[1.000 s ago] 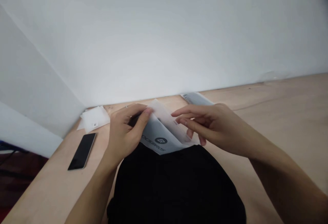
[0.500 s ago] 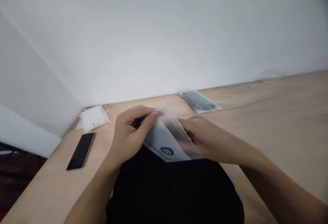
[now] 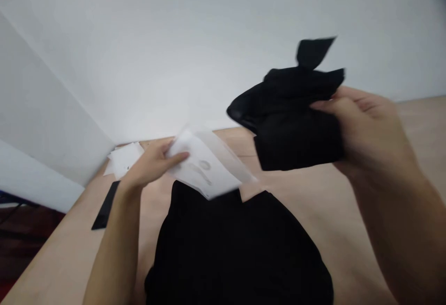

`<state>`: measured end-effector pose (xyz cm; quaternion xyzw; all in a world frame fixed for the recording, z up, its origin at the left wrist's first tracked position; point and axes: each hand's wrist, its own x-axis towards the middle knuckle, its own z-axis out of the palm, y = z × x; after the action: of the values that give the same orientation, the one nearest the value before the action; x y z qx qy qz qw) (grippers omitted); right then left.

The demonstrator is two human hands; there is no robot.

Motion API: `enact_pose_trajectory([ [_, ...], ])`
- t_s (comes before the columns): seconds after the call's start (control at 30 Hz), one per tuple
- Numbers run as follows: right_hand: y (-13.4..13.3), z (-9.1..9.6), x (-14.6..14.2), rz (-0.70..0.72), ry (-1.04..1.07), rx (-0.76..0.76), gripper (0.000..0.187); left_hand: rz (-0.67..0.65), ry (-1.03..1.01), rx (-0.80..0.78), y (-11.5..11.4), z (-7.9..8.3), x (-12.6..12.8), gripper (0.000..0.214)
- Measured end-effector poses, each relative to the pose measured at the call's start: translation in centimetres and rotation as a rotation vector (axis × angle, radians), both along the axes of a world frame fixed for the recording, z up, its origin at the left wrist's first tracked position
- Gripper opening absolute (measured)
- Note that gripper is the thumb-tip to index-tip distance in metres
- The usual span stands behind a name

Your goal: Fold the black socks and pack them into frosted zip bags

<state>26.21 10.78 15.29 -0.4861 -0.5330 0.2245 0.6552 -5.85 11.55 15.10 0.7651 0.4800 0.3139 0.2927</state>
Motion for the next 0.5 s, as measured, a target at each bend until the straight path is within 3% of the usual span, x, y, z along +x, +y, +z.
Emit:
enact_pose_trajectory([
  [0.1,0.5,0.6,1.3,-0.117,0.240,-0.123,0.010,0.316,0.110,0.238,1.5,-0.3,-3.9,0.023],
  [0.2,0.4,0.9,1.6,-0.112,0.240,-0.193,0.015,0.620,0.206,0.534,2.8,-0.8,-7.5,0.025],
  [0.3,0.3,0.8,1.2,-0.052,0.225,-0.189,0.013,0.732,0.213,0.690,3.8,-1.5,-10.0,0.022],
  [0.4,0.2,0.6,0.8,-0.002,0.190,-0.196,0.009,0.782,0.309,0.589,4.8,-2.9,-11.3,0.020],
  [0.5,0.0,0.4,0.7,0.070,0.144,-0.231,0.002,0.755,0.438,0.307,5.8,-4.7,-11.6,0.025],
])
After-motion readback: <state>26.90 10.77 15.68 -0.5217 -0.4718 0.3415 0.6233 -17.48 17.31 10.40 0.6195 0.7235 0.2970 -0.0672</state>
